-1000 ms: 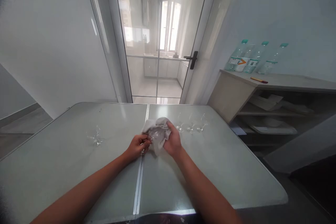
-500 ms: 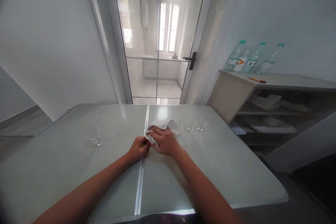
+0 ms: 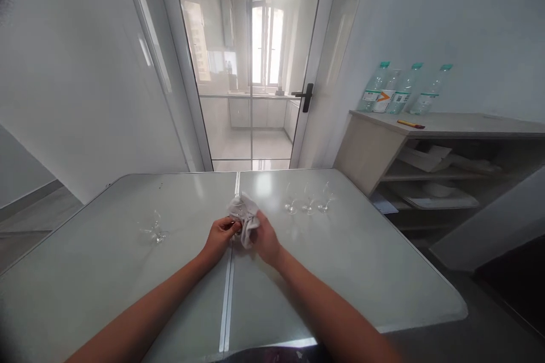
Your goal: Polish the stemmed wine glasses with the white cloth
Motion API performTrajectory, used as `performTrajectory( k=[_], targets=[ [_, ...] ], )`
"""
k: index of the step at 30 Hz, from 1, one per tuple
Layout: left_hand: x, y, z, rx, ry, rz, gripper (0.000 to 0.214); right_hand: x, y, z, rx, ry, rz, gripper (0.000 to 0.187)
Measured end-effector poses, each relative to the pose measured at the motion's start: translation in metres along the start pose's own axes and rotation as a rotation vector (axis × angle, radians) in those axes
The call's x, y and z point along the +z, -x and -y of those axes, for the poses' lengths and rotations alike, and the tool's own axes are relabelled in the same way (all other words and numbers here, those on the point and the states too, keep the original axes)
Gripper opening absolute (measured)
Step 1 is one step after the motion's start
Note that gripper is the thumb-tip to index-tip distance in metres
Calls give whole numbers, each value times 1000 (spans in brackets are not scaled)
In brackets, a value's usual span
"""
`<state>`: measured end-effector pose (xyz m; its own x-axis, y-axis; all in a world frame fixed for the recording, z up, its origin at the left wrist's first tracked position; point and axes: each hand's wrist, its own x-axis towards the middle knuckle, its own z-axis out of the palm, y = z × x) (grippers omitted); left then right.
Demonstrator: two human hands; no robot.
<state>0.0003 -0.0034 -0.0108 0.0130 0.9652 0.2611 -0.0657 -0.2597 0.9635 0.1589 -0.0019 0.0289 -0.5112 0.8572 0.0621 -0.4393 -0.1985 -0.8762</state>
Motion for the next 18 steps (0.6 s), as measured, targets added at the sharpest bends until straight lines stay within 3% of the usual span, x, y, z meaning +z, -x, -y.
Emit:
performTrajectory(
  k=[5,9,13,18],
  targets=[
    [-3,-2,8,50,-205,-87,34,-12,-2,-7,-181,417,53,40],
    [-3,-1,6,138,-402,67,21,-15,-5,-5,-370,741,42,54],
    [0,2,-6,253,-540,130,17,-11,-2,-2,-380,1047,16,75],
    [4,4,-12,326,-526,227,20,-9,1,-1,-379,1130,-146,54]
  ],
)
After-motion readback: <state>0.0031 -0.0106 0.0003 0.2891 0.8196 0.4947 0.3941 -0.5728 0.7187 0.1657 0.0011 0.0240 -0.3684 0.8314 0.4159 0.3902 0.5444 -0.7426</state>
